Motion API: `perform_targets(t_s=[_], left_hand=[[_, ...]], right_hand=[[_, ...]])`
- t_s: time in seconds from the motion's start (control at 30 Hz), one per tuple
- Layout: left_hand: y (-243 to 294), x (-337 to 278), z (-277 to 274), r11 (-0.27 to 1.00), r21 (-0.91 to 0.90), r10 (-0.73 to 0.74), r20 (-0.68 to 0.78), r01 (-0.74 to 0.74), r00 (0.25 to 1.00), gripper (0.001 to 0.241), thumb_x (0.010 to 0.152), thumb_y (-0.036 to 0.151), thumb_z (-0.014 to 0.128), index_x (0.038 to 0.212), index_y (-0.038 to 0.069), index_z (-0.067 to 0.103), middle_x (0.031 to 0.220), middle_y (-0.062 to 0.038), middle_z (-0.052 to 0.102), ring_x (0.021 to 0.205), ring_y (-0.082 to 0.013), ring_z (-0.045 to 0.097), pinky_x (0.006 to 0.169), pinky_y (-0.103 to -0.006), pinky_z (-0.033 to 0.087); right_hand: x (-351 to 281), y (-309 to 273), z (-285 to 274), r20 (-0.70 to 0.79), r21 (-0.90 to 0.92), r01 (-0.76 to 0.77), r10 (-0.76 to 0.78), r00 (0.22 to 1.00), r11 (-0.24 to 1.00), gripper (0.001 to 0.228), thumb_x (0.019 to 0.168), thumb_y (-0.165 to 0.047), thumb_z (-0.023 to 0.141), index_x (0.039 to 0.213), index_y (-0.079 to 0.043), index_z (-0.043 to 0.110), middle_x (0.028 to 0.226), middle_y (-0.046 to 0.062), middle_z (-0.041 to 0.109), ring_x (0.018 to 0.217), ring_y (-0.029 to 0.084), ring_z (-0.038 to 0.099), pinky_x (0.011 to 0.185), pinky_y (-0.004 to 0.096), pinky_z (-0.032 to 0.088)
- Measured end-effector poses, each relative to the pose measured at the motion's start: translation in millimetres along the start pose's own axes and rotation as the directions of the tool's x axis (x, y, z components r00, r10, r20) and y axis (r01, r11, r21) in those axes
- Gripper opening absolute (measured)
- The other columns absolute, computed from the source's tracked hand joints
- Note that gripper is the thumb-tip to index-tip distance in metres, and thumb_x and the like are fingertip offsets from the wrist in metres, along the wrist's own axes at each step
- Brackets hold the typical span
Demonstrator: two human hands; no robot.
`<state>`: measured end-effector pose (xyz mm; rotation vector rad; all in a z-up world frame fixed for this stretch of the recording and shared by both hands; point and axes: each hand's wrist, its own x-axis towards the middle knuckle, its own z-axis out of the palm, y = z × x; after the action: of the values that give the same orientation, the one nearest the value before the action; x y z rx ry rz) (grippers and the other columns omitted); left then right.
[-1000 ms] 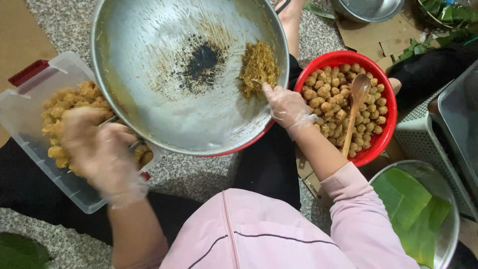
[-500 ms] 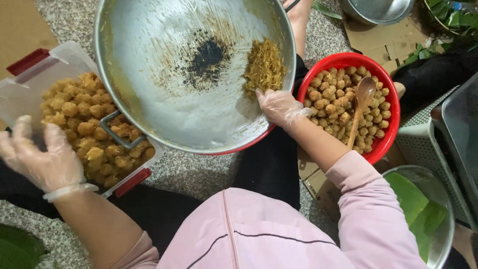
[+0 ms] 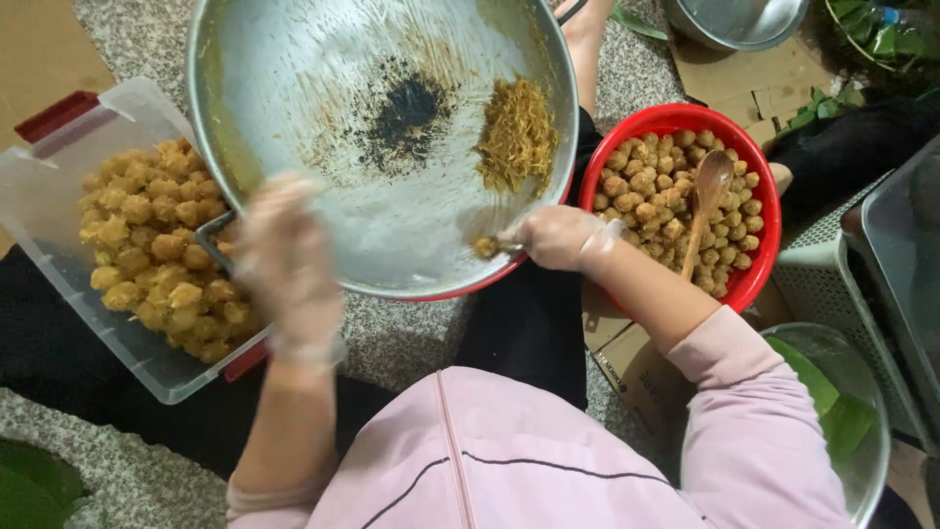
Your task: A person wearing gloves is portioning a yellow filling mixture from a large metal pan and rolling it into small balls, then placing them into a red bowl.
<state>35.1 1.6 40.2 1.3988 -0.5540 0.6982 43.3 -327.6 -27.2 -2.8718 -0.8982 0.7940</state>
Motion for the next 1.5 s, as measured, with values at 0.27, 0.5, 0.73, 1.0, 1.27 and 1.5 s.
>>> perform_targets(t_s=[0.27, 0.5, 0.73, 1.0, 1.27, 1.5], left_hand=[[-48.2, -56.6, 57.0, 0.127, -0.092, -0.959, 0.242, 0.988, 0.146, 0.063, 0.105, 0.057, 0.033, 0.139, 0.011, 0.058, 0.133, -0.015, 0.062, 0.125, -0.0359, 0.057, 0.101, -0.0558, 0.051], [-96.4, -96.8, 66.9, -0.198, -0.366, -0.896, 0.445, 0.909, -0.016, 0.074, 0.093, 0.069, 0.05, 0.129, 0.005, 0.062, 0.115, -0.02, 0.071, 0.103, -0.0368, 0.072, 0.088, -0.0518, 0.06], [-83.9, -87.8, 69.4, -0.226, -0.408, -0.892, 0.452, 0.885, -0.02, 0.028, 0.095, 0.027, 0.063, 0.112, 0.005, 0.07, 0.098, -0.01, 0.074, 0.079, -0.0223, 0.073, 0.067, -0.0275, 0.061], [-76.4, -72.4, 68.1, -0.078, -0.361, -0.932, 0.358, 0.929, 0.06, 0.027, 0.094, 0.028, 0.064, 0.113, 0.009, 0.07, 0.096, -0.006, 0.069, 0.083, -0.0182, 0.066, 0.071, -0.0288, 0.055], [-86.5, -79.7, 81.2, -0.05, -0.362, -0.916, 0.388, 0.931, 0.101, 0.026, 0.101, 0.025, 0.056, 0.115, 0.007, 0.068, 0.096, -0.011, 0.074, 0.076, -0.023, 0.071, 0.058, -0.0269, 0.051], [-97.8, -66.0, 95.2, -0.105, -0.329, -0.874, 0.481, 0.939, 0.071, 0.027, 0.098, 0.031, 0.059, 0.117, 0.014, 0.07, 0.1, -0.01, 0.074, 0.076, -0.0251, 0.071, 0.054, -0.0299, 0.045]], right_hand=[[-2.8, 6.6, 31.5, -0.272, 0.962, 0.273, 0.032, 0.962, -0.017, 0.035, 0.09, 0.0, 0.067, 0.124, 0.003, 0.071, 0.061, 0.008, 0.06, 0.055, 0.011, 0.058, 0.054, 0.023, 0.052], [-16.8, -38.5, -0.4, -0.684, -0.094, 0.163, -0.183, 0.706, 0.982, 0.055, 0.091, -0.011, 0.056, 0.143, -0.027, 0.062, 0.071, 0.001, 0.056, 0.067, 0.017, 0.06, 0.058, 0.034, 0.052], [-18.0, -36.2, 16.8, -0.747, -0.186, 0.056, -0.178, 0.641, 0.981, 0.052, 0.092, -0.013, 0.049, 0.138, -0.031, 0.066, 0.075, -0.001, 0.051, 0.066, 0.017, 0.058, 0.055, 0.031, 0.051], [-23.4, 7.4, 31.2, -0.78, -0.184, -0.262, 0.022, 0.626, 0.947, 0.05, 0.09, -0.026, 0.055, 0.138, -0.033, 0.065, 0.074, -0.004, 0.049, 0.066, 0.017, 0.059, 0.054, 0.033, 0.051], [-13.4, -40.5, 22.7, -0.838, 0.027, -0.088, 0.071, 0.542, 0.996, 0.027, 0.089, -0.014, 0.06, 0.112, -0.023, 0.072, 0.08, -0.004, 0.061, 0.077, 0.019, 0.068, 0.066, 0.034, 0.057], [-1.1, -15.0, 14.5, -0.881, -0.299, -0.307, -0.138, 0.452, 0.903, 0.015, 0.086, -0.011, 0.052, 0.092, -0.018, 0.063, 0.075, 0.001, 0.046, 0.061, 0.021, 0.052, 0.047, 0.037, 0.044]])
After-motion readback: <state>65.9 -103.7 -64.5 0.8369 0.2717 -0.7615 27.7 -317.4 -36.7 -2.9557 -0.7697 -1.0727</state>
